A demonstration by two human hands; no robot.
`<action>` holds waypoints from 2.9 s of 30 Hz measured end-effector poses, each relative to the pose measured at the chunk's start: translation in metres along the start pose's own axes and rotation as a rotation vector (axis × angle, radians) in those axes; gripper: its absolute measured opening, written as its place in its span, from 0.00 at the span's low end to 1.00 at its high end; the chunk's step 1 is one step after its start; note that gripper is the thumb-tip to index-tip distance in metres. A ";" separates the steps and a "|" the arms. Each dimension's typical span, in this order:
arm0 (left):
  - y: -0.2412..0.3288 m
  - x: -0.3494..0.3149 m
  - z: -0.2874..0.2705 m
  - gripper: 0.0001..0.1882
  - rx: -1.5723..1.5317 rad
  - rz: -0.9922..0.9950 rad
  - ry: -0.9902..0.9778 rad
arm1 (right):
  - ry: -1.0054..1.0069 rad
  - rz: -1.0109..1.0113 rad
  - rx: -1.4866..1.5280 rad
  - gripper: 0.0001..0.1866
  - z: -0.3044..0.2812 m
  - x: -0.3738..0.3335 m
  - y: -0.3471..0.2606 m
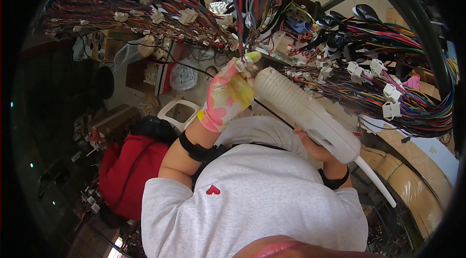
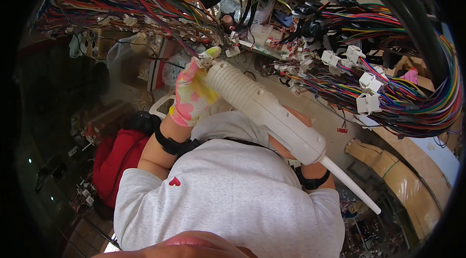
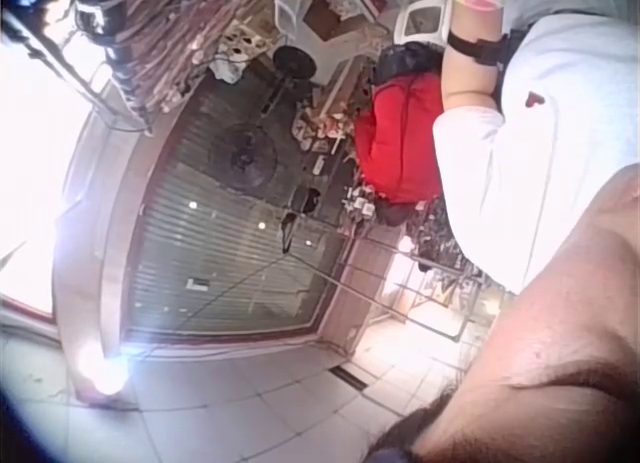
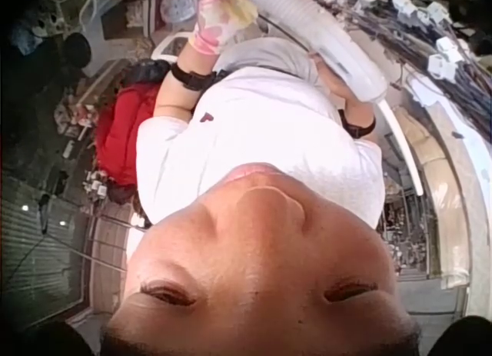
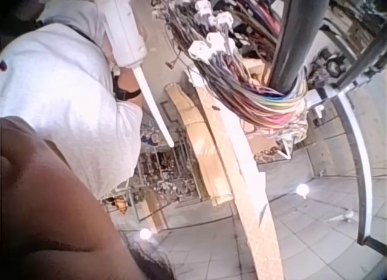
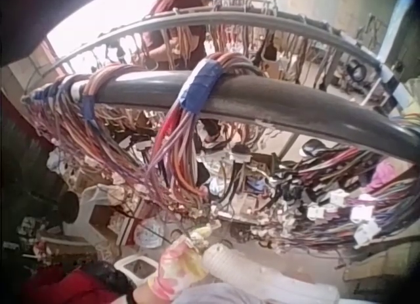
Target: Applying hot glue to secure various points and connectors on a large circular wire harness assembly rack.
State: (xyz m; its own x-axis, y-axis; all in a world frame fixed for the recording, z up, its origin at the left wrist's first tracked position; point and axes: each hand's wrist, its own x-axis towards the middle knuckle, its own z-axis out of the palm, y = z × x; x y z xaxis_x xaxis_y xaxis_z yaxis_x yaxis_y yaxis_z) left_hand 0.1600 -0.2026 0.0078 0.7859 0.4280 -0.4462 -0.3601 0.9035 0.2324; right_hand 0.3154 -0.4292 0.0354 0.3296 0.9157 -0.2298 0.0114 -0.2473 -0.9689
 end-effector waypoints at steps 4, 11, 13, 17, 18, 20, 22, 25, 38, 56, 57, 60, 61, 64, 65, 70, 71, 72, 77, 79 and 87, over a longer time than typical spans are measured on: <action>0.001 -0.001 0.005 0.19 -0.060 -0.040 -0.056 | 0.077 0.030 0.049 0.22 0.005 -0.005 0.012; -0.001 0.000 -0.004 0.18 -0.012 -0.009 0.032 | 0.113 0.156 0.105 0.25 0.006 -0.002 0.003; -0.001 0.000 -0.004 0.19 -0.028 -0.003 0.035 | 0.007 0.001 0.046 0.26 0.004 0.003 -0.002; 0.000 -0.001 0.003 0.20 0.098 0.045 0.017 | -0.029 -0.158 -0.124 0.26 0.002 0.003 0.000; -0.001 0.000 0.003 0.21 0.088 0.051 0.048 | 0.000 0.003 -0.011 0.26 0.003 0.001 0.001; 0.000 0.001 -0.002 0.21 0.079 0.027 0.011 | 0.031 0.164 0.100 0.26 0.003 0.002 -0.001; 0.001 0.000 -0.002 0.22 0.072 0.008 -0.021 | -0.043 -0.130 -0.135 0.26 0.002 0.008 -0.010; 0.000 -0.001 0.012 0.22 0.077 0.031 -0.054 | 0.111 0.018 0.055 0.24 0.008 0.001 0.004; 0.003 -0.001 0.008 0.24 -0.069 -0.027 -0.144 | 0.110 -0.073 -0.288 0.14 0.006 0.013 -0.012; 0.002 0.024 0.001 0.21 -0.041 0.027 -0.277 | 0.005 -0.075 0.202 0.32 -0.009 -0.011 -0.016; 0.002 0.026 0.002 0.21 -0.037 0.022 -0.282 | 0.015 -0.073 0.216 0.33 -0.009 -0.012 -0.021; 0.000 0.025 0.002 0.21 0.013 0.044 -0.308 | 0.035 -0.130 0.211 0.32 -0.008 -0.014 -0.028; -0.001 0.025 0.000 0.21 0.011 0.044 -0.299 | 0.039 -0.170 0.199 0.31 -0.009 -0.013 -0.029; -0.005 0.024 -0.002 0.23 0.031 0.053 -0.297 | -0.011 -0.170 0.232 0.34 -0.012 -0.010 -0.029; -0.004 0.023 -0.002 0.24 0.054 0.052 -0.286 | -0.013 -0.182 0.229 0.34 -0.013 -0.009 -0.027; -0.004 0.012 -0.020 0.27 0.104 0.099 -0.204 | -0.134 -0.133 0.240 0.34 -0.024 -0.009 -0.004; 0.000 0.015 -0.038 0.26 0.107 0.049 -0.283 | -0.130 -0.196 0.270 0.31 -0.020 -0.005 -0.021; -0.003 0.024 -0.058 0.26 0.055 0.011 -0.271 | -0.125 -0.215 0.308 0.32 -0.020 -0.001 -0.008; -0.001 0.009 -0.070 0.25 0.136 0.118 0.126 | -0.237 -0.239 0.304 0.31 -0.011 0.013 -0.043; 0.005 0.002 -0.066 0.26 0.167 0.163 0.185 | -0.290 -0.250 0.292 0.30 -0.016 0.020 -0.036; 0.014 -0.009 -0.070 0.27 0.223 0.238 0.275 | -0.307 -0.243 0.296 0.29 -0.012 0.031 -0.043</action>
State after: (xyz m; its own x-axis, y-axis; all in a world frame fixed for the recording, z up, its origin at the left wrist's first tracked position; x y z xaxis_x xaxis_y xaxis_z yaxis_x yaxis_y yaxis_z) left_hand 0.1127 -0.1920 -0.0458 0.5197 0.6415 -0.5643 -0.3739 0.7647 0.5249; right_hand 0.3362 -0.3939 0.0710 0.0562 0.9979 0.0328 -0.2298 0.0449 -0.9722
